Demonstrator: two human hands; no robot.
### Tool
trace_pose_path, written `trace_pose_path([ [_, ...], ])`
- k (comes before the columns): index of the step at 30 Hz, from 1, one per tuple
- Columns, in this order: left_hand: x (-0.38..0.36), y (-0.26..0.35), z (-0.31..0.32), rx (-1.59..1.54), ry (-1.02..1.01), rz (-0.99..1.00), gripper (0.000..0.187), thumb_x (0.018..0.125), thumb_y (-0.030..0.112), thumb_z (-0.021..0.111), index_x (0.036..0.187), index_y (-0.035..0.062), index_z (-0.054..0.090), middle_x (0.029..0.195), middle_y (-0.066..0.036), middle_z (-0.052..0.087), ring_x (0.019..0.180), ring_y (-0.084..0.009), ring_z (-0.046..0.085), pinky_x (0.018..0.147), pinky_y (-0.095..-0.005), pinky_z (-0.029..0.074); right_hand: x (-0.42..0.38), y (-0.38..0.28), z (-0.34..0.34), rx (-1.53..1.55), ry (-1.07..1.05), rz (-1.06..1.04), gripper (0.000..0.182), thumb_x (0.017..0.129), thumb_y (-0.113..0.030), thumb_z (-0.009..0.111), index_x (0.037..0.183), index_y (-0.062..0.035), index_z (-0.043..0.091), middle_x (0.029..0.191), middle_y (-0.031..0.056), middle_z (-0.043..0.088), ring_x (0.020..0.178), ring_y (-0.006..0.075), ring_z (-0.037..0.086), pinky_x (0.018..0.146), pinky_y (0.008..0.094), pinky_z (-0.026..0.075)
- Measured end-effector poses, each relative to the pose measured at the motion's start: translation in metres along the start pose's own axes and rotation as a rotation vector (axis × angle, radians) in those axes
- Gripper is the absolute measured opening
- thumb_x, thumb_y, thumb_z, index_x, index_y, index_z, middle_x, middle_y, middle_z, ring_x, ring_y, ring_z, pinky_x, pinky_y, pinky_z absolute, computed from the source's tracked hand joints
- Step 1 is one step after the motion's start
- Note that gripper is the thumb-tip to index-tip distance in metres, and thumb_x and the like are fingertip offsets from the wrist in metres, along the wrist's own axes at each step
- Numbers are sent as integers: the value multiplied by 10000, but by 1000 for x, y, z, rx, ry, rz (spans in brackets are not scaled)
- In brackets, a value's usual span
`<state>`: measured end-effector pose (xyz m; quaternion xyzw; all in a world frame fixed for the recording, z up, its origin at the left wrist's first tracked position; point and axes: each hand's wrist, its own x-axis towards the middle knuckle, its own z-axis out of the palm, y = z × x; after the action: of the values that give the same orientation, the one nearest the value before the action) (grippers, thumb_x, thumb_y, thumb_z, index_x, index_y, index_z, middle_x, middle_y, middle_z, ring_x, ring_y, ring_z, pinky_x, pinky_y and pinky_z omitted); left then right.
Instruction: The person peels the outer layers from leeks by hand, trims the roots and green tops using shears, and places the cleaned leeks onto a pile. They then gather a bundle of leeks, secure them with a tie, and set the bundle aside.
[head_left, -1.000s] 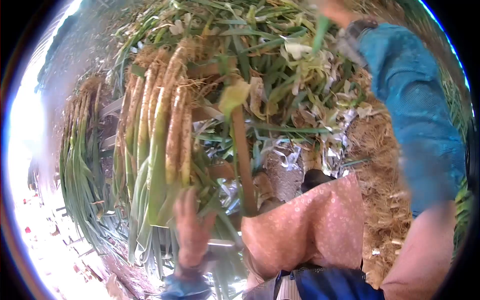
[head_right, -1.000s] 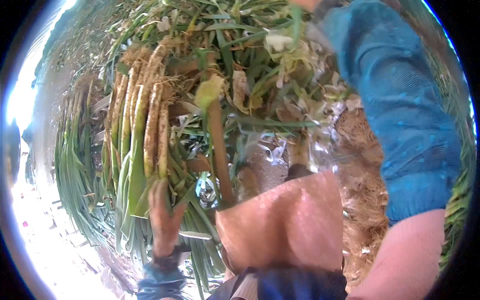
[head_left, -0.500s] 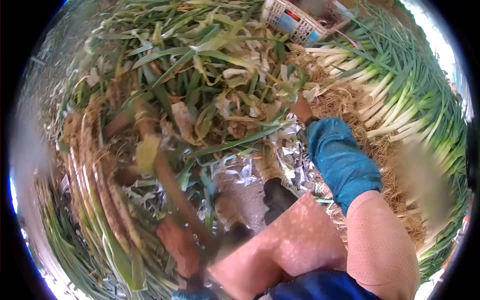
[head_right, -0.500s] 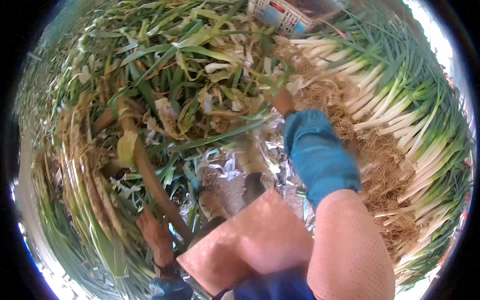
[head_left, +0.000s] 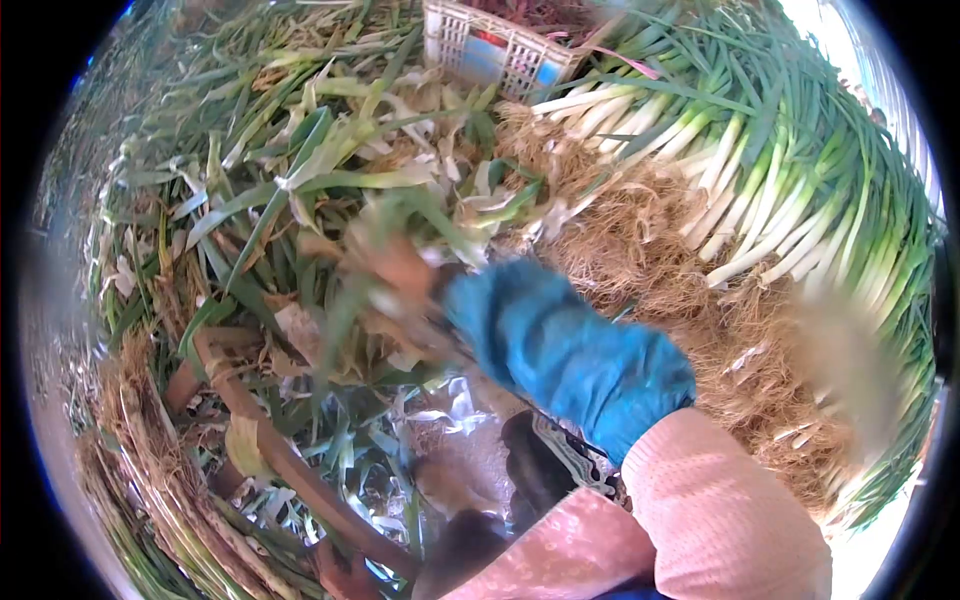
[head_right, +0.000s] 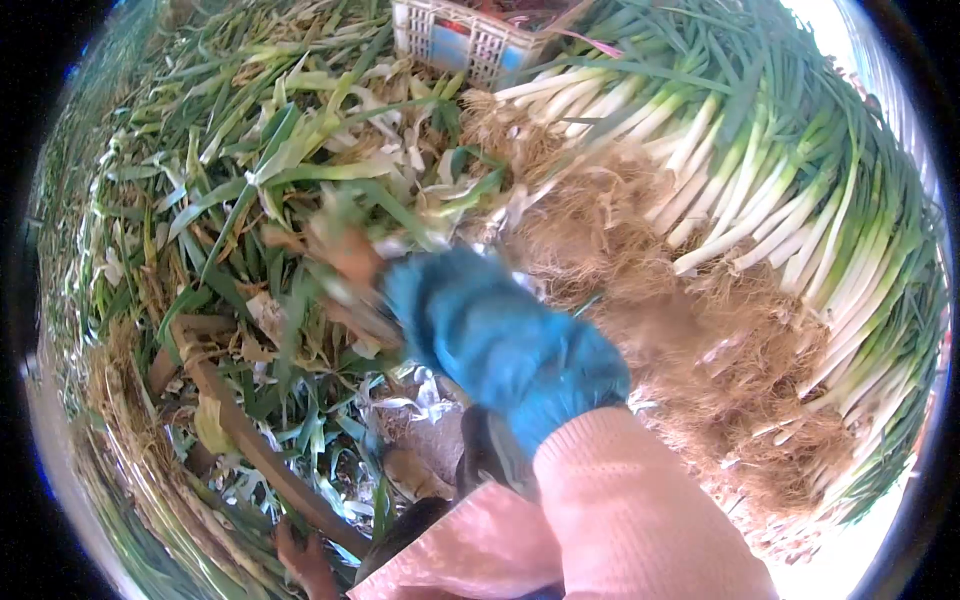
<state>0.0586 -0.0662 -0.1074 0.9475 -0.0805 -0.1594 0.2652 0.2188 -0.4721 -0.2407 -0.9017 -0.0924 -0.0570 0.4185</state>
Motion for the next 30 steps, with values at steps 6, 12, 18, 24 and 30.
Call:
trace_pose_path([
  [6,52,98,-58,-449,-176,-191,371,673,-15,603,1036,-72,557,920,-106,602,867,-153,567,740,-252,464,88,13,-261,8,188,-38,773,725,-515,653,1325,-105,388,1329,157,376,1119,283,475,881,393,453],
  [12,77,147,-74,-465,-114,-31,360,699,7,603,1049,-64,561,960,-111,605,891,-152,567,765,-258,459,-133,21,-298,-637,-19,1137,904,658,-507,690,1287,38,336,1275,264,414,1176,377,435,957,441,392],
  [18,96,184,-53,-436,-271,13,395,718,42,612,1095,-50,538,1031,-132,584,929,-195,562,781,-296,455,-326,35,-57,-489,-322,697,246,823,-213,483,984,-59,588,931,146,609,859,310,589,732,434,468],
  [24,179,252,-95,-261,-223,241,466,736,62,609,1172,-43,482,1086,-142,539,939,-252,549,760,-341,457,-122,-40,-90,-227,170,204,252,767,-229,516,944,-54,551,753,125,583,714,278,580,605,415,463],
  [30,229,136,-103,-76,41,249,439,769,43,581,1183,-58,477,1052,-111,541,897,-206,546,743,-314,459,-88,66,-225,-1252,731,267,113,627,-171,566,614,-64,598,620,125,555,564,236,556,484,407,430],
])
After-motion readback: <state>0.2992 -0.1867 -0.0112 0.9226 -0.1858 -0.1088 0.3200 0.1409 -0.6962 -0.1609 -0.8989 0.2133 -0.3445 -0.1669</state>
